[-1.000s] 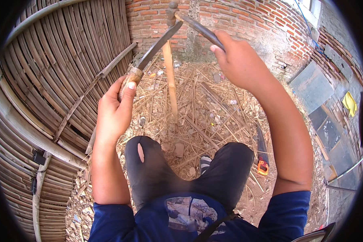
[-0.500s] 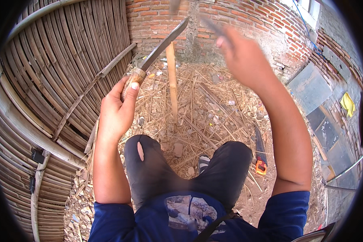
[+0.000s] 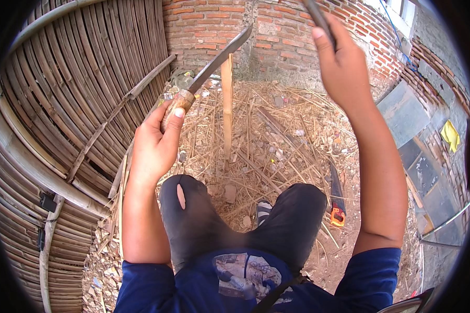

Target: The person shapes a piece of wood by holding a knife against it and striking the back of the knife blade with a wooden mallet, removing slivers of wood.

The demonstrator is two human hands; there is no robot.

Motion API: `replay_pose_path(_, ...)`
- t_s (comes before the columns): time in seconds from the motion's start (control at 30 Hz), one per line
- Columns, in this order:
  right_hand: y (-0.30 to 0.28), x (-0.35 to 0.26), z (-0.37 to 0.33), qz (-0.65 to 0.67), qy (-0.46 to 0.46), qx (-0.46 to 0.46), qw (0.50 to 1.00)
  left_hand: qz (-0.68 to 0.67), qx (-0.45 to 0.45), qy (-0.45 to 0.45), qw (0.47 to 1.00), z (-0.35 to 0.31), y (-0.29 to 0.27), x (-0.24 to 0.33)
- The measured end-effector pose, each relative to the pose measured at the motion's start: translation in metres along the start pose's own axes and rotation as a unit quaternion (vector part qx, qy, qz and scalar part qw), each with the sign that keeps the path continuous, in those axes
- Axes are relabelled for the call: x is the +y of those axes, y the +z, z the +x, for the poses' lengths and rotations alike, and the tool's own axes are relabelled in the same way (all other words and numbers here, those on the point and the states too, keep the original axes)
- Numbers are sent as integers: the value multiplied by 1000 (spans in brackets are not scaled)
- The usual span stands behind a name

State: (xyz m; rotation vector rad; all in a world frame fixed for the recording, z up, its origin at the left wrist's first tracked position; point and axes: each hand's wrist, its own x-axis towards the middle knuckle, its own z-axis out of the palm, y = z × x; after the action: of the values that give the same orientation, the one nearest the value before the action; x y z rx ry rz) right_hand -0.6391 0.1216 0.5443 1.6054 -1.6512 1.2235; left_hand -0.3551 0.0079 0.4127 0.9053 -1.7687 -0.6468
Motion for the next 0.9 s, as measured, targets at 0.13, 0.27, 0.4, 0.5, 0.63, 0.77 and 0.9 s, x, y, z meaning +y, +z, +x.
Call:
replay_pose_path(0.13, 20, 9, -19, -148, 18, -206, 967, 46, -16, -32, 998, 2, 0, 16)
replay_pose_path(0.27, 6, 4, -2, -105, 28, -207, 972, 33, -20, -56, 998, 8, 0, 4)
replay_pose_path(0.4, 1, 5, 2, -20, -3, -87, 996, 23, -13, -59, 998, 4, -3, 1)
replay_pose_path(0.5, 9, 8, -4, 25, -21, -31, 999, -2, -16, -51, 999, 3, 1, -5)
replay_pose_path(0.63, 24, 14, -18, -43, 11, -151, 987, 18, 6, 5, 1000, 0, 4, -6)
replay_pose_path(0.77, 23, 6, -16, -87, 43, -235, 967, 31, -19, -28, 999, 1, 2, 3)
replay_pose_path(0.9, 12, 7, -7, -21, 8, -135, 991, 24, -9, -1, 1000, 0, 3, 0)
